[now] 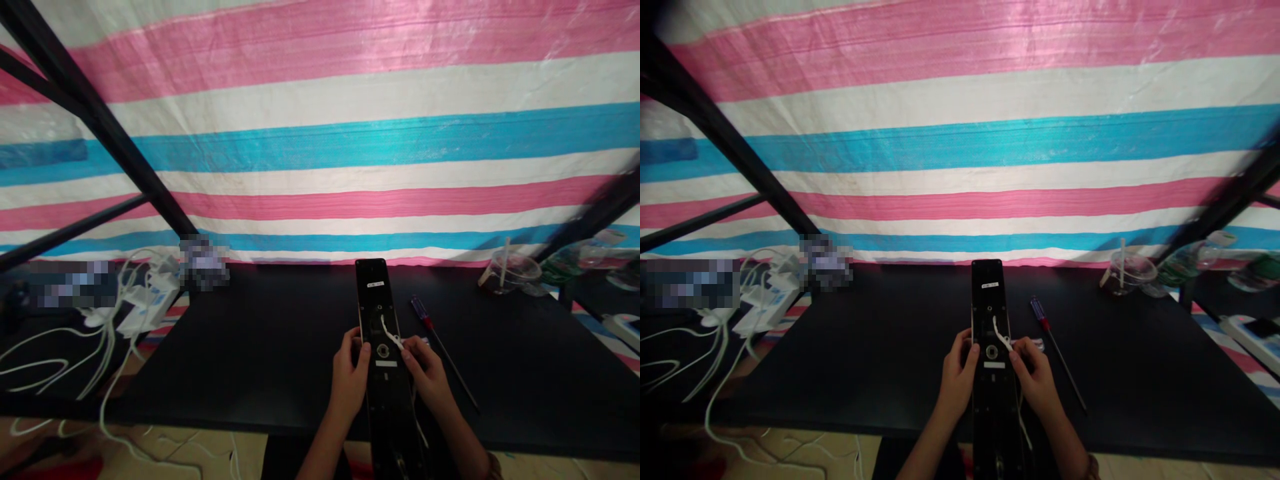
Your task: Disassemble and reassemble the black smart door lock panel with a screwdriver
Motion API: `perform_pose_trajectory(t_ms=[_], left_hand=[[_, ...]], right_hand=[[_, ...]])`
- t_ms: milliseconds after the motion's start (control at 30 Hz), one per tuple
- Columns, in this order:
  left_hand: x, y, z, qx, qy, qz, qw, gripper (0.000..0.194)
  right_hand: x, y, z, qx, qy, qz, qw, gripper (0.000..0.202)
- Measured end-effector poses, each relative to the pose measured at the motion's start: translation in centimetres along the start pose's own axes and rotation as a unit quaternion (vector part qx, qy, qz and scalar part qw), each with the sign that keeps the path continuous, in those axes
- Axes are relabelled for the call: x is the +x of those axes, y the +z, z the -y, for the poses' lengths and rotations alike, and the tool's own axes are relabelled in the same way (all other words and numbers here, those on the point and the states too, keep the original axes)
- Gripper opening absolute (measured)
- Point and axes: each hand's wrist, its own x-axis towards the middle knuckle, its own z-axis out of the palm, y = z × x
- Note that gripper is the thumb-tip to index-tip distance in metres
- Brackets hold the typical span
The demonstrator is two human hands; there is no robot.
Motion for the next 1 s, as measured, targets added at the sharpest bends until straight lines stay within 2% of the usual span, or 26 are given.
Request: perform_pose_trajectory(t_ms=[1000], left_hand=[[-0.04,-0.07,-0.33,0.003,-0.004,-0.004,1.0,0.037]], right_hand=[[-0.06,0.04,0.28,-0.009,-0.016,-0.005,1.0,0.037]])
